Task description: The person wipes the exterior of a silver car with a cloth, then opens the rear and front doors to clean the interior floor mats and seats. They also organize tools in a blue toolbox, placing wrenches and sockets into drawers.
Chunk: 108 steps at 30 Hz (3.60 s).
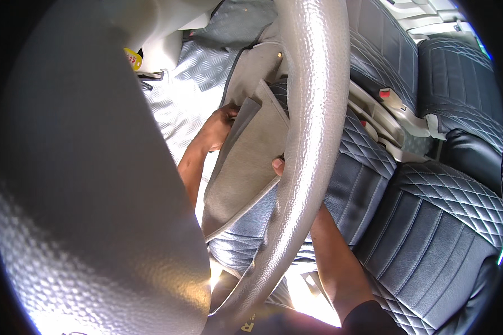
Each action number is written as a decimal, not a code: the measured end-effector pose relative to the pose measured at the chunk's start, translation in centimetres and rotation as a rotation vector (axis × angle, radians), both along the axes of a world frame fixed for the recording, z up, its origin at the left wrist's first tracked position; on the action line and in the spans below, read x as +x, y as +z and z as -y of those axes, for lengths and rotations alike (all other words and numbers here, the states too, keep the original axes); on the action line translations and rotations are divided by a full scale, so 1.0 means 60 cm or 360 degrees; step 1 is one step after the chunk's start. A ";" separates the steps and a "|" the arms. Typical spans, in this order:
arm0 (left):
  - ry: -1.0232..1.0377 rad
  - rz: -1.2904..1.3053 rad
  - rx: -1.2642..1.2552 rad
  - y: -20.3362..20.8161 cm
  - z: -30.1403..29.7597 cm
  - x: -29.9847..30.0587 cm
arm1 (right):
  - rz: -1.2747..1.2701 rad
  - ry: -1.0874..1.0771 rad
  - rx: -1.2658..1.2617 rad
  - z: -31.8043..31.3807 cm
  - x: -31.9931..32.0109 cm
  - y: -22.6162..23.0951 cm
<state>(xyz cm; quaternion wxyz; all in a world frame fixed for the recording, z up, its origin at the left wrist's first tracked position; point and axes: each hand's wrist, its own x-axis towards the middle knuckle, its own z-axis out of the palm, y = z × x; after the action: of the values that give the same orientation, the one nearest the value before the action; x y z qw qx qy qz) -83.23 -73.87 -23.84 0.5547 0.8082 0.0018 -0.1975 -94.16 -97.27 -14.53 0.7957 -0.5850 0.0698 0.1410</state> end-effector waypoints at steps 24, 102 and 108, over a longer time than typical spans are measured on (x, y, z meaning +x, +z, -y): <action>0.0723 -0.0957 -0.0432 -0.114 -0.023 0.033 | 0.0146 0.0033 -0.0524 -0.008 0.004 0.002; -0.0228 -0.0332 0.0691 -0.204 0.138 -0.711 | -0.0827 0.1414 -0.1051 0.100 -0.629 -0.044; -0.0377 -0.0834 0.0624 -0.197 0.257 -0.815 | -0.0610 0.1232 -0.0894 0.163 -0.808 -0.024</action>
<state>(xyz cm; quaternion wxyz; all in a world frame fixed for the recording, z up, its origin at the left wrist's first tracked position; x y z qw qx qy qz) -132.13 -89.27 -35.63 0.3429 0.8159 0.0881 -0.4572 -142.64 -107.06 -15.96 0.4703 -0.7227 0.0280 0.5057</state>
